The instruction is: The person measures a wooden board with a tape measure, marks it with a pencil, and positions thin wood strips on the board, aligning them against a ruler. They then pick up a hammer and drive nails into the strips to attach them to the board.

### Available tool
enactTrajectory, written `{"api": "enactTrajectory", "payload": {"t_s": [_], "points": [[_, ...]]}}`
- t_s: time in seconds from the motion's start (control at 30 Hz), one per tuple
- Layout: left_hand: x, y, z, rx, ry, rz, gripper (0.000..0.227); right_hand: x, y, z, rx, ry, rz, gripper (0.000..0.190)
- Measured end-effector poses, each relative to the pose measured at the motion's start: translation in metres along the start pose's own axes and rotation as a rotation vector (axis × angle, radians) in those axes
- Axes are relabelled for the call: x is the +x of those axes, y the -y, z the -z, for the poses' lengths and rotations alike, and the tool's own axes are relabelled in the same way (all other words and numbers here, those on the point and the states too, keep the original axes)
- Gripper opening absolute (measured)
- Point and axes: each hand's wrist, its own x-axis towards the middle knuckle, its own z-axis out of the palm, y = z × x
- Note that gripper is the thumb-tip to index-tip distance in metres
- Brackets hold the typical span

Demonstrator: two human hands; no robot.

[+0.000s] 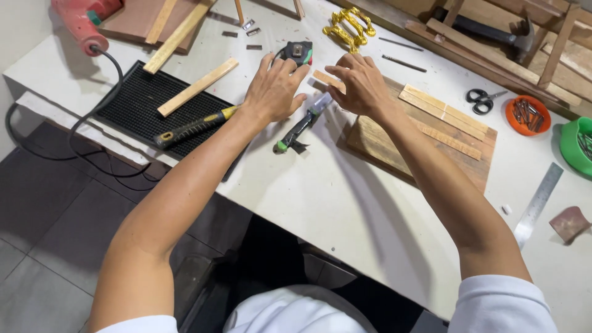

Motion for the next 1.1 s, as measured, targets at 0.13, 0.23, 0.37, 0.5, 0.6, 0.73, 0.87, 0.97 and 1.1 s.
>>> {"api": "enactTrajectory", "payload": {"t_s": [0.13, 0.23, 0.37, 0.5, 0.6, 0.73, 0.87, 0.97, 1.1], "points": [[0.02, 0.022, -0.006, -0.013, -0.012, 0.015, 0.064, 0.024, -0.007, 0.008, 0.043, 0.005, -0.01, 0.042], [0.034, 0.038, -0.015, -0.065, -0.01, 0.048, 0.066, 0.041, -0.02, 0.0, 0.069, 0.01, 0.004, 0.041], [0.056, 0.061, -0.035, -0.049, 0.078, 0.071, 0.073, 0.064, -0.04, -0.023, 0.079, 0.017, 0.02, 0.043], [0.071, 0.084, -0.052, -0.052, 0.156, 0.086, 0.085, 0.082, -0.055, -0.038, 0.091, 0.062, 0.057, 0.046], [0.08, 0.095, -0.068, -0.075, 0.169, 0.072, 0.092, 0.093, -0.068, -0.055, 0.146, 0.068, 0.092, 0.053], [0.082, 0.099, -0.077, -0.121, 0.259, 0.078, 0.101, 0.102, -0.079, -0.078, 0.174, 0.111, 0.117, 0.061], [0.081, 0.1, -0.093, -0.16, 0.229, 0.062, 0.104, 0.104, -0.078, -0.084, 0.22, 0.15, 0.109, 0.066], [0.081, 0.101, -0.099, -0.186, 0.271, 0.084, 0.1, 0.103, -0.079, -0.087, 0.226, 0.134, 0.096, 0.065], [0.081, 0.096, -0.084, -0.192, 0.226, 0.061, 0.089, 0.104, -0.072, -0.071, 0.279, 0.159, 0.031, 0.057]]}}
